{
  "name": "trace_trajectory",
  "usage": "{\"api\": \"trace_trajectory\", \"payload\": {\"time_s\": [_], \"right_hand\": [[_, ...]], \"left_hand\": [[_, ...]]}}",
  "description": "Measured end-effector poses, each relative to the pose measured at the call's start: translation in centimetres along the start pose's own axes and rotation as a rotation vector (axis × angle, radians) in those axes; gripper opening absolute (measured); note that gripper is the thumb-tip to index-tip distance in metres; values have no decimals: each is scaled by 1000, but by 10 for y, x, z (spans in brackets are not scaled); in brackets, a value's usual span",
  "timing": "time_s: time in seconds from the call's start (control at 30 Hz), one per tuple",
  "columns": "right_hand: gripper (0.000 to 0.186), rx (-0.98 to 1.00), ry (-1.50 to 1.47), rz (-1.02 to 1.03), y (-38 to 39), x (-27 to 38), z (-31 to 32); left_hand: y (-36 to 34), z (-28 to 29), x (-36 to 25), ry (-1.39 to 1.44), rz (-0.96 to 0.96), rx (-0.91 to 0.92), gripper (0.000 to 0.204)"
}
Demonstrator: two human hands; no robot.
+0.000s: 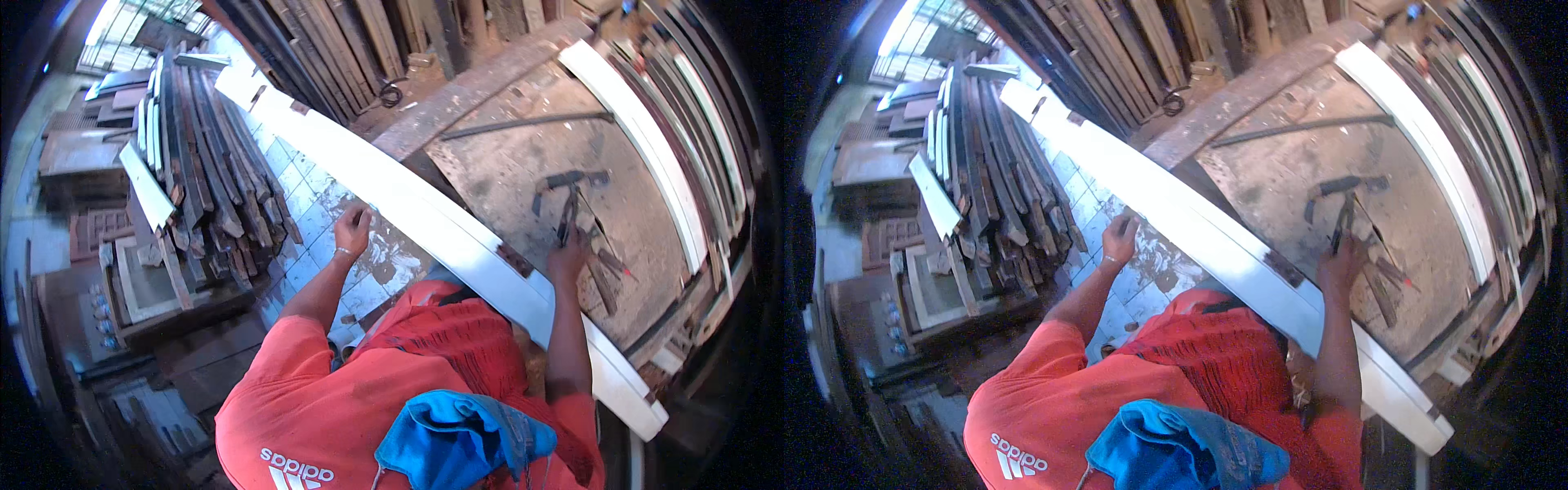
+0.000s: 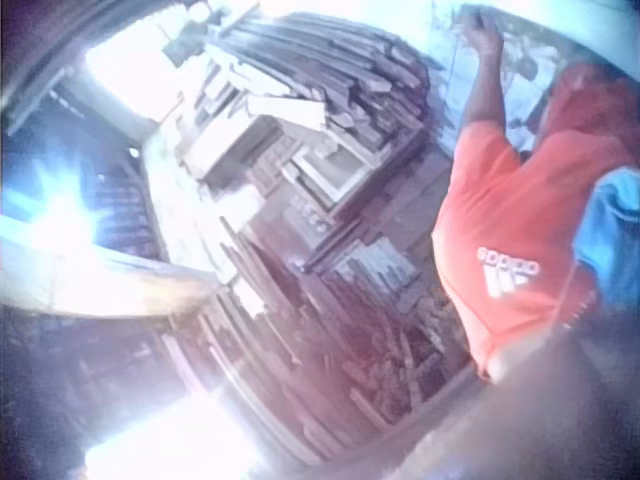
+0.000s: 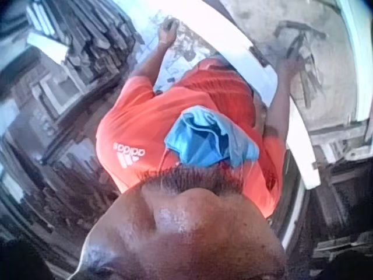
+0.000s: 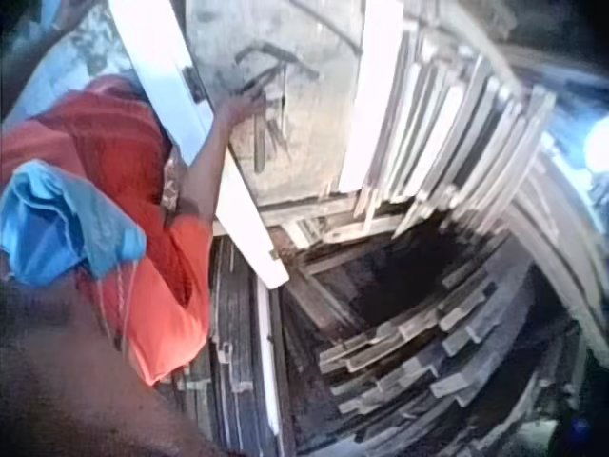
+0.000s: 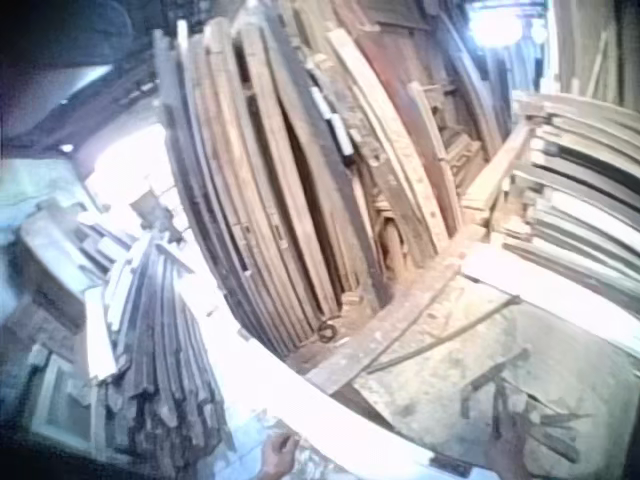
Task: The person positions metal hinges onto a white wooden plank and hammers small nails into the pre-drilled holes using a claw hammer.
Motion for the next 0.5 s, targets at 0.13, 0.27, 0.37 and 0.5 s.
{"api": "trace_trajectory", "payload": {"time_s": [0.13, 0.27, 0.37, 0.5], "right_hand": [[35, -233, -111, 146, 10, 28, 27], [19, -195, -477, -92, 59, 41, 47], [33, -103, -785, -177, 130, 65, 34], [28, 60, -1034, -465, 237, 115, -16]], "left_hand": [[16, 51, 94, -77, 77, -24, 36], [9, 69, 131, -53, 138, 50, 35], [-35, 79, 125, -110, -89, 26, 35], [-105, 79, 54, -210, -487, 95, 46]]}}
Point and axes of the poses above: each hand's wrist, its own y-axis away from the middle knuckle, its own z-axis out of the back of the hand, x = y × z, the point moved 10 cm from there along -y, towards the middle knuckle, and after that the axes turned 5 degrees about y, right-handed, at the moved point
